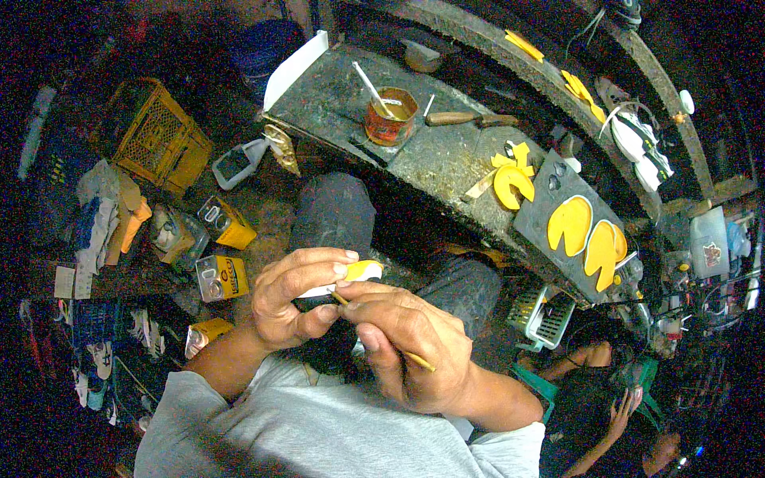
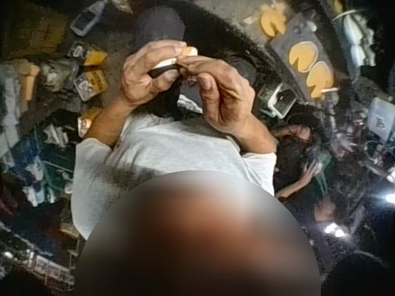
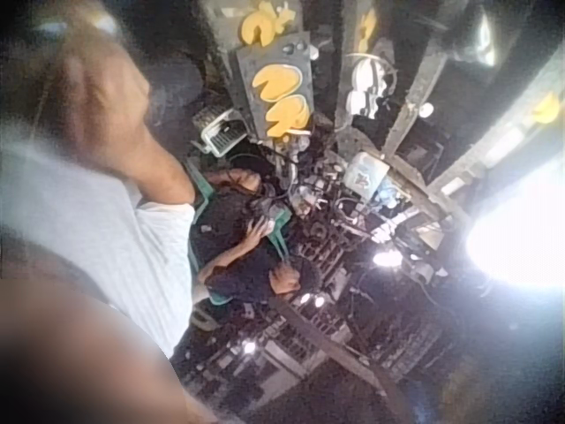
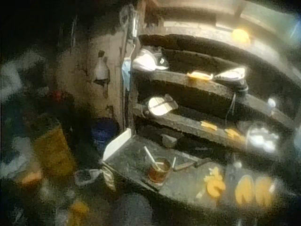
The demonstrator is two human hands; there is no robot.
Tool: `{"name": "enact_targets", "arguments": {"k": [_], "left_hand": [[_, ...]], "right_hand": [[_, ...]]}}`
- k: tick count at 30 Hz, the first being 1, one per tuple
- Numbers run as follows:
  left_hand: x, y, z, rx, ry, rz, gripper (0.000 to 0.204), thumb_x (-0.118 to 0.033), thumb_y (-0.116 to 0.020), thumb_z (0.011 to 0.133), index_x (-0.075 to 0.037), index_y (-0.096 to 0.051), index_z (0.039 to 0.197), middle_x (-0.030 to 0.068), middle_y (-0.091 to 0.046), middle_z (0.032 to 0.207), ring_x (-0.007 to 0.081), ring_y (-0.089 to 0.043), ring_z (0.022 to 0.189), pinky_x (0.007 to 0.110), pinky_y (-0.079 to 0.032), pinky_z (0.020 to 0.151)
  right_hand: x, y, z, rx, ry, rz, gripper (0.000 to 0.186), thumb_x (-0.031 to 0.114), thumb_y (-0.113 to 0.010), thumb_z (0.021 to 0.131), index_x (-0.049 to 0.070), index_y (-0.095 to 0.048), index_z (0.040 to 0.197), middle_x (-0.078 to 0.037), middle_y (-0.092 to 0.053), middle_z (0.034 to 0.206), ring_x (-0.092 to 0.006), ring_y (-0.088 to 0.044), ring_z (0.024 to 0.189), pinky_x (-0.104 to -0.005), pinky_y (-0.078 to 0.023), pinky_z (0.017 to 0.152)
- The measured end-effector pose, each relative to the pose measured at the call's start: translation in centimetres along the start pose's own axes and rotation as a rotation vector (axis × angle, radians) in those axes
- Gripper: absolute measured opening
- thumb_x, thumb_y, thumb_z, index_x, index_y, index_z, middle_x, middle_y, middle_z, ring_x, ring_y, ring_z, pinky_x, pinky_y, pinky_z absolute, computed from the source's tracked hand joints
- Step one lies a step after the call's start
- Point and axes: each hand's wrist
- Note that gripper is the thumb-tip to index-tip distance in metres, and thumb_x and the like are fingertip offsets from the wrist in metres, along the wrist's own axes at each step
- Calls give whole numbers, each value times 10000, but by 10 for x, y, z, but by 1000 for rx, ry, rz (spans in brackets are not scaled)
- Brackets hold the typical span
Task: The person applies adhesive to the sole of a black and white sneaker using a small stick, then presses a yellow rubber sole piece onto the shoe. The person also applies adhesive to separate yellow sole pieces with a brush and places them on a shelf.
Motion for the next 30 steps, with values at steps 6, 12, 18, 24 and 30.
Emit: {"name": "enact_targets", "arguments": {"k": [6, 12, 18, 24, 30], "left_hand": [[2, -1, -3, 26, -12, 12, 387, -279, -710, 911, -33, -645, 1203, 249, -694, 1162, 363, -719, 1020, 426, -597, 840], [2, -1, -5, 19, 10, 15, 375, -274, -700, 915, -35, -645, 1200, 247, -695, 1161, 359, -719, 1020, 423, -596, 841], [1, -2, -3, 19, 10, 39, 363, -279, -689, 926, -35, -642, 1191, 256, -694, 1156, 364, -718, 1015, 432, -596, 835], [11, 6, -8, -26, 76, -77, 372, -190, -741, 877, 0, -667, 1188, 210, -701, 1155, 322, -705, 1065, 407, -562, 922], [46, 39, -28, -304, 230, -214, 465, -394, -587, 986, -8, -547, 1243, 255, -675, 1138, 330, -677, 1046, 438, -546, 925]], "right_hand": [[1, -4, -2, -103, -45, 119, 100, -78, -588, 938, -71, -616, 1033, -212, -723, 948, -371, -743, 984, -411, -608, 832], [0, -4, 0, -85, 15, 76, 99, -75, -587, 939, -72, -616, 1034, -212, -724, 936, -373, -744, 973, -419, -611, 828], [0, -5, -1, -92, 22, 21, 57, -55, -577, 955, -69, -601, 1005, -202, -719, 905, -380, -744, 947, -432, -614, 815], [-21, -5, -3, -282, 26, 358, 252, 134, -440, 1083, -62, -591, 1130, -236, -710, 1021, -341, -729, 941, -458, -591, 866], [-80, -13, -18, -303, -510, 290, 248, 125, -623, 1010, -1, -632, 1224, -123, -692, 1204, -197, -651, 1127, -330, -493, 993]]}}
Point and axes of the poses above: each hand's wrist, its own z-axis towards the middle knuckle, its own y-axis out of the back of the hand, x = y × z
